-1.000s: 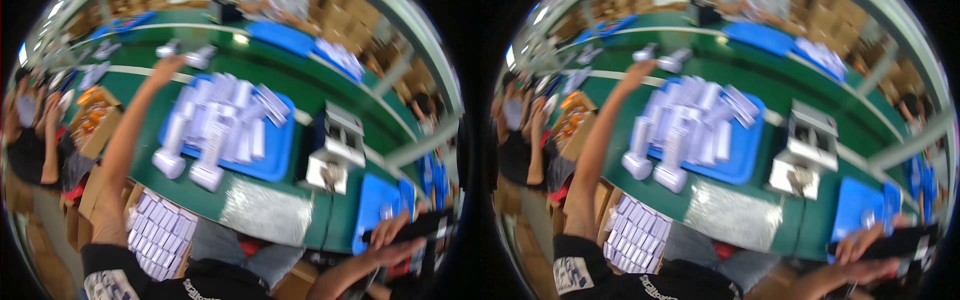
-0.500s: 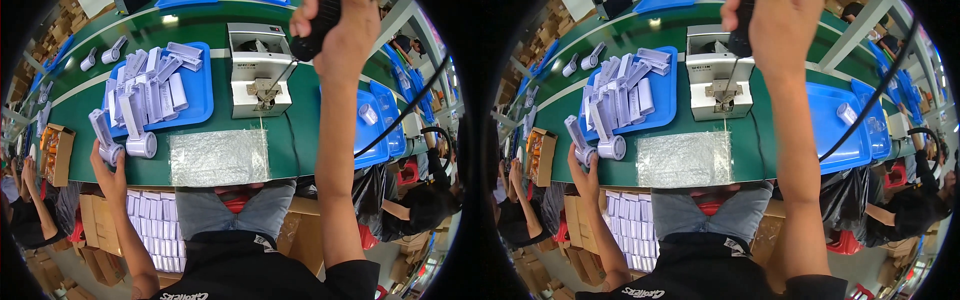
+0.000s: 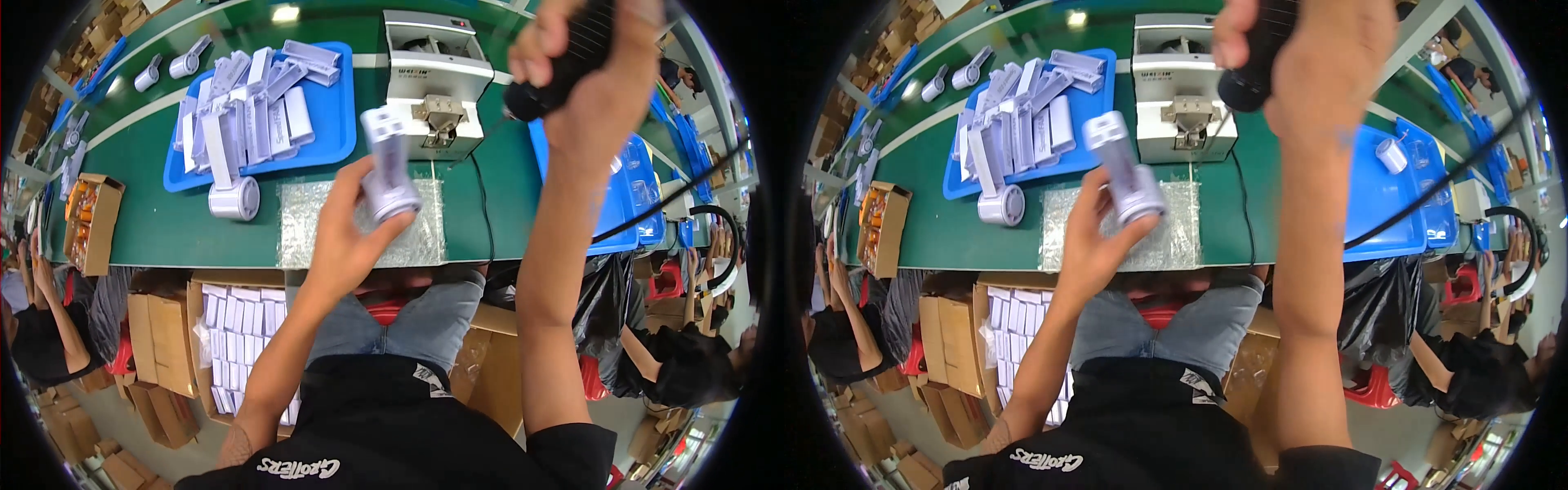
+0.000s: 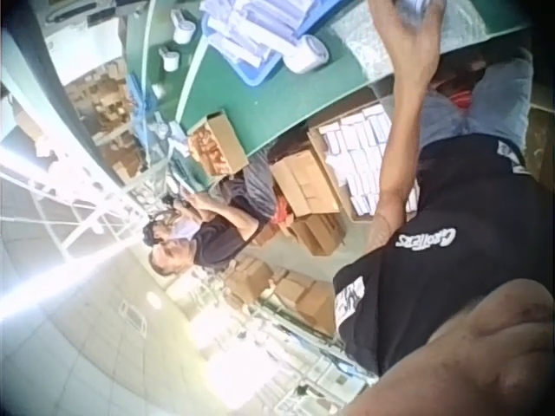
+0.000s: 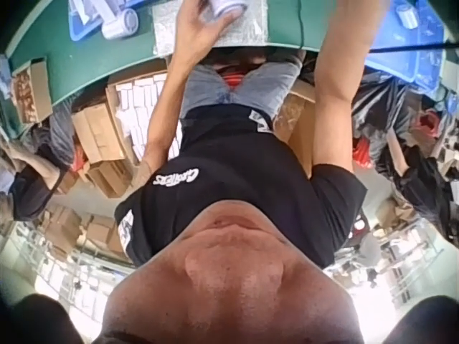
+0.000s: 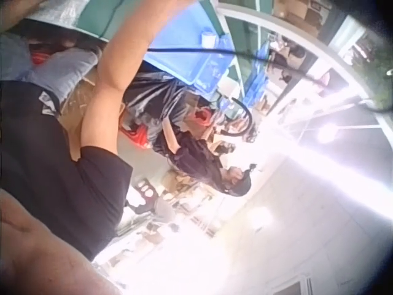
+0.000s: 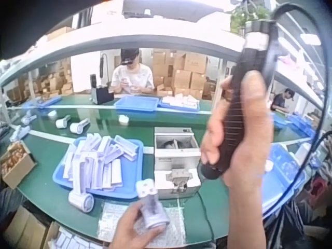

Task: The person assembles portable handheld fans by tightening screws into their plastic casings with an electric screwdriver.

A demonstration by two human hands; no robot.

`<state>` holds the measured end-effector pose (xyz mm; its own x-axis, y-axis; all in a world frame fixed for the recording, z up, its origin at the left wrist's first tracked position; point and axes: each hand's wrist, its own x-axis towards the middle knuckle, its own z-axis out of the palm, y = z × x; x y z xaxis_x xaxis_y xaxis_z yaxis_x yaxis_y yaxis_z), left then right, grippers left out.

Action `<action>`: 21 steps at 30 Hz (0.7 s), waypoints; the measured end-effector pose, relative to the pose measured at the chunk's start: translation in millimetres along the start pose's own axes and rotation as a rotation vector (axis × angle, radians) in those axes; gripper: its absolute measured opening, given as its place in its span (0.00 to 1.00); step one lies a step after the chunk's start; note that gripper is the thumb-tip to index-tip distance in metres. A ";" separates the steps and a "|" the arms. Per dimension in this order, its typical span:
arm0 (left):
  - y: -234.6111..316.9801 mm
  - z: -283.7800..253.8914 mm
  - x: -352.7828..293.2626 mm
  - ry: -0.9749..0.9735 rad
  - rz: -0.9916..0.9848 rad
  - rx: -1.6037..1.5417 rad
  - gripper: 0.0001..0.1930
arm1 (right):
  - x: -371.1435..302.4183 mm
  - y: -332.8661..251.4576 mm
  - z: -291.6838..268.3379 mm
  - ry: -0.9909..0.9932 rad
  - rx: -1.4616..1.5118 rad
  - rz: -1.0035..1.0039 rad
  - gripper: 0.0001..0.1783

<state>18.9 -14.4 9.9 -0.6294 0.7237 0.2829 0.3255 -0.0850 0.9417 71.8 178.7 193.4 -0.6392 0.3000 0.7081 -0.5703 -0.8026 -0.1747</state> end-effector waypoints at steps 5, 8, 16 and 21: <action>-9.5 7.3 7.4 -0.074 -0.012 0.128 0.36 | -12.3 11.6 31.6 0.089 -0.745 -0.399 0.35; -9.3 12.8 10.9 -0.073 0.025 0.142 0.36 | -21.4 5.6 29.0 0.150 -0.850 -0.401 0.34; -12.4 10.1 8.7 -0.080 0.023 0.175 0.37 | -32.4 14.8 22.3 0.288 -1.217 -0.334 0.33; -10.6 10.7 10.3 -0.076 0.042 0.187 0.37 | -38.4 24.2 21.0 0.361 -1.467 -0.297 0.32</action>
<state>16.5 1.3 0.9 -0.5600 0.7723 0.2999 0.4798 0.0071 0.8774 93.3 137.0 176.3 -0.3778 0.6304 0.6782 -0.5471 0.4389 -0.7128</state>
